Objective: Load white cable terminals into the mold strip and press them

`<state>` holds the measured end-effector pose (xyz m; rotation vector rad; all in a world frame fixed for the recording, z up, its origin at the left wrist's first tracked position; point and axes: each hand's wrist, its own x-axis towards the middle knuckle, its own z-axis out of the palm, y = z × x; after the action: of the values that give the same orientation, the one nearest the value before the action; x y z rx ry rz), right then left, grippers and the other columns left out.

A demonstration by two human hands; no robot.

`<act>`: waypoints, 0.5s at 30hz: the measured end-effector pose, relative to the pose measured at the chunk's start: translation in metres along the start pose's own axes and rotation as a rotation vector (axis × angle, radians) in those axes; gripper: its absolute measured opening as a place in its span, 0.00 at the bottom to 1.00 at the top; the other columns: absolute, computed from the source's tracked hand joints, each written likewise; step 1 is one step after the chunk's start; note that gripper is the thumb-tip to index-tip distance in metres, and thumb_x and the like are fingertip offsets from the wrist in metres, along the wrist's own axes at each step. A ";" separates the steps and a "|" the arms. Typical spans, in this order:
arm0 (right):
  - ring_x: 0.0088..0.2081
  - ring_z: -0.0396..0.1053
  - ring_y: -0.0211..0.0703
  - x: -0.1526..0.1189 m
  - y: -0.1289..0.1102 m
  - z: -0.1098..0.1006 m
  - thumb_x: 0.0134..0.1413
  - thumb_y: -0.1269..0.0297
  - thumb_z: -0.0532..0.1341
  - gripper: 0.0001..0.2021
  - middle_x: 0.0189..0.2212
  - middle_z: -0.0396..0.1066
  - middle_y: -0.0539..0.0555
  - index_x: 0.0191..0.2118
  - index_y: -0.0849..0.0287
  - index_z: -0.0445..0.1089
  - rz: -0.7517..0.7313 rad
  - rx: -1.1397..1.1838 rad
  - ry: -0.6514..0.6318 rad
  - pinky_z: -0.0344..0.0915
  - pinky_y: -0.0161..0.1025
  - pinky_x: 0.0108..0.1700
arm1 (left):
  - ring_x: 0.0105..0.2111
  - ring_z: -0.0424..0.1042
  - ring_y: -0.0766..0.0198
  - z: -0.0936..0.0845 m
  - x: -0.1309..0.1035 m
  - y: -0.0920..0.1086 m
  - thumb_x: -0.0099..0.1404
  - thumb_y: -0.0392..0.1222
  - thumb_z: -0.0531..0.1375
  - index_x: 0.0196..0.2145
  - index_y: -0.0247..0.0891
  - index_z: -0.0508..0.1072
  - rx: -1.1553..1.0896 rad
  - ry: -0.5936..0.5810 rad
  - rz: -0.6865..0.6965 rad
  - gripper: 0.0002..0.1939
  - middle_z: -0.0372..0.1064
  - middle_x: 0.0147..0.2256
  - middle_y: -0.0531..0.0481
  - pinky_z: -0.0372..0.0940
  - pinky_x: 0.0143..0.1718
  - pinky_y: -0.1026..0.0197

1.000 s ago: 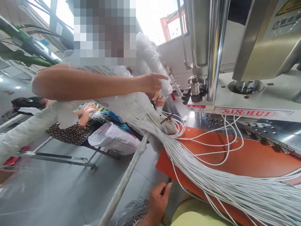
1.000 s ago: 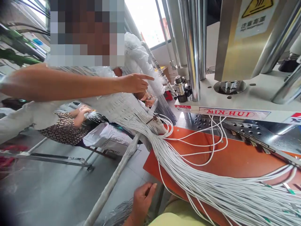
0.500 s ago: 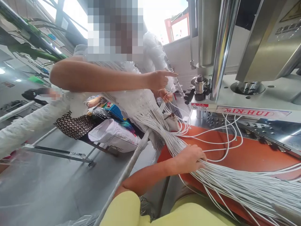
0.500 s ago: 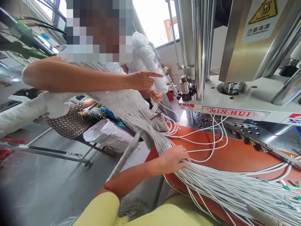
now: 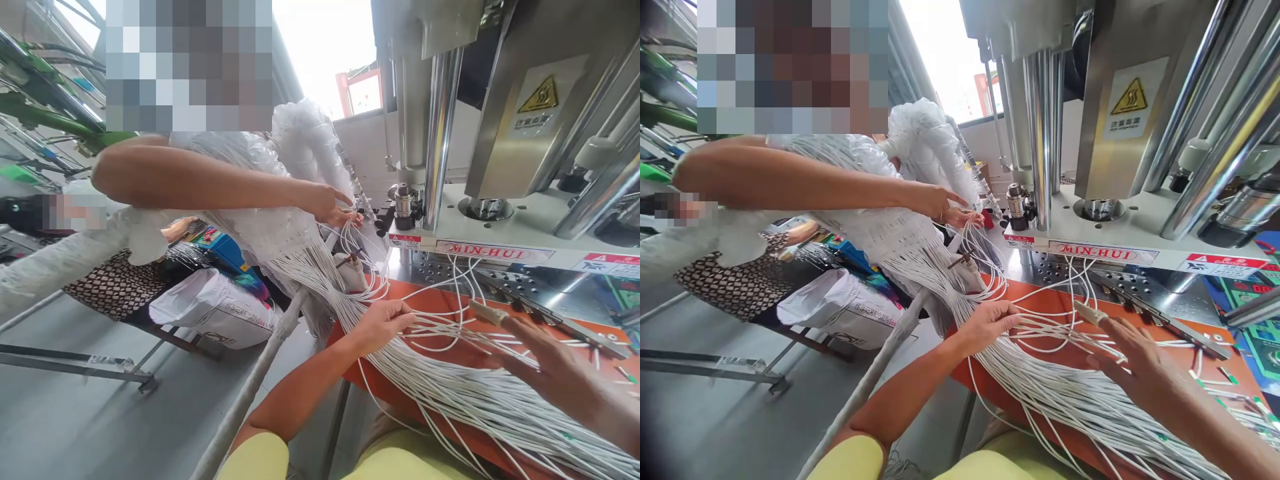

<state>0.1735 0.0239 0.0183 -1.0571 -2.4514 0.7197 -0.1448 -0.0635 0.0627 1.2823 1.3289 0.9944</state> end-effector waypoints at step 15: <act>0.30 0.67 0.43 0.039 -0.044 -0.005 0.60 0.49 0.60 0.13 0.28 0.72 0.54 0.41 0.49 0.77 0.199 0.445 -0.292 0.61 0.39 0.33 | 0.29 0.74 0.65 0.003 0.013 -0.009 0.68 0.56 0.60 0.34 0.34 0.73 0.058 -0.013 0.047 0.19 0.75 0.28 0.50 0.66 0.35 0.64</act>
<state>0.1264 0.0288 0.0530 -1.0808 -2.2610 1.4940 -0.1426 -0.0522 0.0518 1.3673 1.3311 0.9847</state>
